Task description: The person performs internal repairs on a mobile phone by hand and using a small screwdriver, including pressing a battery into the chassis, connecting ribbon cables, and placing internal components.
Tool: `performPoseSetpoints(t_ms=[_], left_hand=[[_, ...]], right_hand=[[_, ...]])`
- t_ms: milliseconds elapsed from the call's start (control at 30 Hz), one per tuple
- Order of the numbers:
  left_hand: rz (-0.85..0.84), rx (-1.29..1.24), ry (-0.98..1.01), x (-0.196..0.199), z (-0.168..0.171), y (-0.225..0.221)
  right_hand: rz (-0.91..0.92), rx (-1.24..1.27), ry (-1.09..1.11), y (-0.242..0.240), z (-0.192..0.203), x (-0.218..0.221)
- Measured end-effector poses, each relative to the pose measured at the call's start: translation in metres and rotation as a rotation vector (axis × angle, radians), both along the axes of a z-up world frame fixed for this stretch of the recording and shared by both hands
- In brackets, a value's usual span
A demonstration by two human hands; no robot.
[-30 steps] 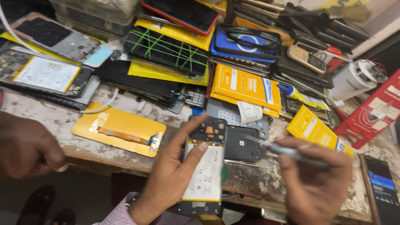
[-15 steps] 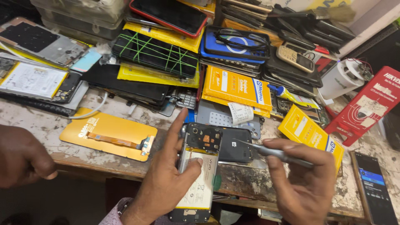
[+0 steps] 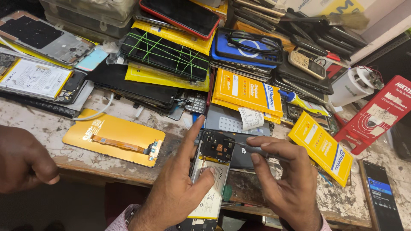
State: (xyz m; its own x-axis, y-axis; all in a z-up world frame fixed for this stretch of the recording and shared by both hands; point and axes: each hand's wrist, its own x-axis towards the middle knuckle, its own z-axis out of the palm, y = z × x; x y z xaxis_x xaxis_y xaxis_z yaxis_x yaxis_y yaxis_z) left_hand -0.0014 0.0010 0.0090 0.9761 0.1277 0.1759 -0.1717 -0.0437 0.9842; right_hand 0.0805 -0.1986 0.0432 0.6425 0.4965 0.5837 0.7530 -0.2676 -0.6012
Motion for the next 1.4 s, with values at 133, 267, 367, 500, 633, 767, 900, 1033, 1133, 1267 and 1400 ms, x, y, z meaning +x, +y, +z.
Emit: performPoseSetpoints(t_ms=[133, 267, 367, 500, 633, 767, 900, 1033, 1133, 1267, 1400], left_hand=[[-0.01, -0.003, 0.045, 0.0, 0.0, 0.0], [-0.02, -0.001, 0.042, 0.0, 0.0, 0.0], [0.016, 0.062, -0.051, -0.001, -0.001, 0.0], [0.006, -0.037, 0.016, -0.002, 0.0, -0.001], [0.047, 0.056, -0.014, -0.002, -0.005, -0.003], [0.073, 0.079, -0.005, -0.006, -0.006, -0.001], [0.079, 0.006, -0.051, -0.003, 0.0, -0.001], [0.114, 0.091, -0.207, 0.002, -0.002, 0.001], [0.096, 0.059, 0.021, -0.007, -0.003, -0.002], [0.068, 0.016, 0.12, 0.0, -0.001, -0.001], [0.108, 0.067, -0.218, -0.002, -0.007, -0.001]], right_hand=[[-0.011, -0.042, -0.05, 0.003, 0.003, 0.002], [-0.024, -0.212, -0.144, 0.002, 0.015, 0.006], [-0.068, -0.431, -0.19, 0.004, 0.034, 0.007], [0.128, -0.578, -0.27, 0.011, 0.071, 0.016], [0.206, -0.595, -0.347, 0.01, 0.081, 0.019], [0.146, -0.693, -0.261, 0.013, 0.081, 0.015], [0.109, -0.619, -0.352, 0.025, 0.082, 0.02], [0.341, -0.48, -0.435, 0.018, 0.086, 0.022], [-0.076, -0.779, -0.161, 0.019, 0.076, 0.021], [0.232, -0.56, -0.351, 0.016, 0.082, 0.026], [0.259, -0.581, -0.321, 0.013, 0.084, 0.024]])
